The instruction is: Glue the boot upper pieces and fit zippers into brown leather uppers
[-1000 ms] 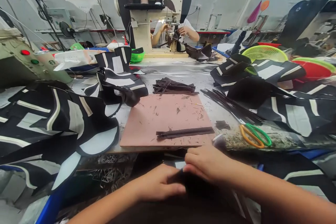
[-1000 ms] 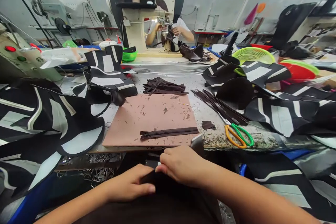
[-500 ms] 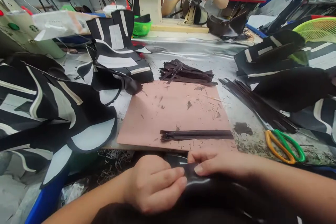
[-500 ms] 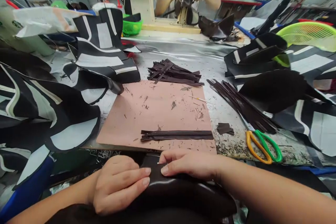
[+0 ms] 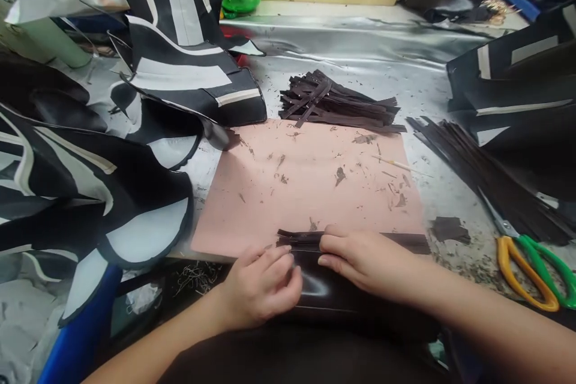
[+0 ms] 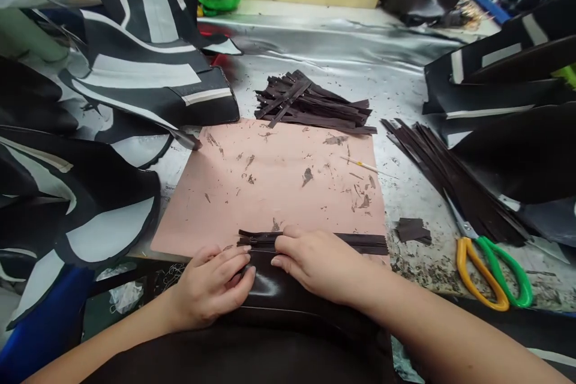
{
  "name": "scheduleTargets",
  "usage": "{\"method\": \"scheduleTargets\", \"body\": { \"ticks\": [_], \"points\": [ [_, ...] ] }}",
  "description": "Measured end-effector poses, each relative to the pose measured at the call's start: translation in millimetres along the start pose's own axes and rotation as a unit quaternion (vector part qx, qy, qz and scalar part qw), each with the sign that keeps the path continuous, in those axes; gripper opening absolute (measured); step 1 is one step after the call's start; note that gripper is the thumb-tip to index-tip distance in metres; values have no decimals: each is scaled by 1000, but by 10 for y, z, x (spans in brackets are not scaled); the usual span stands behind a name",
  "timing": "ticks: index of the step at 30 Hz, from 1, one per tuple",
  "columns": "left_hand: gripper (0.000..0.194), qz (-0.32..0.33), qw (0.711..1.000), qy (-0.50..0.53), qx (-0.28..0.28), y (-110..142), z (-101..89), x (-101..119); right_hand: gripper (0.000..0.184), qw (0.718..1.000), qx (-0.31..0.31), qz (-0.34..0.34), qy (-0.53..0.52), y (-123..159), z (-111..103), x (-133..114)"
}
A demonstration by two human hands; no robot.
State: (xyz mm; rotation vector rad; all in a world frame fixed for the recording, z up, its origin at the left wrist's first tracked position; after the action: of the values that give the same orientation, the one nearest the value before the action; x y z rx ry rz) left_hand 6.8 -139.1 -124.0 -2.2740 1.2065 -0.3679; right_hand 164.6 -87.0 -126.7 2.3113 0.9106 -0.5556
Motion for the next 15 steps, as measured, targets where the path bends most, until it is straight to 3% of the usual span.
{"method": "scheduleTargets", "body": {
  "ticks": [7,15],
  "points": [
    [13,-41,999,8,30,89,0,-19,21,999,18,24,24,-16,30,-13],
    [14,-48,999,-14,-6,23,-15,4,20,997,30,32,65,-29,65,-25]
  ]
}}
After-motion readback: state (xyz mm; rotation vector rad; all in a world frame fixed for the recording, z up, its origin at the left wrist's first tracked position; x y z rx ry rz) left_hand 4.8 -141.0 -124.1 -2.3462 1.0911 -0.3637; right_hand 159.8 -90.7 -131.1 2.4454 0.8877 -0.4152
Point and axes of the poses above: each hand's wrist, its own y-axis away from the middle knuckle, its own z-axis out of the palm, x = y × z, the point moved 4 cm from there along -y, towards the middle knuckle
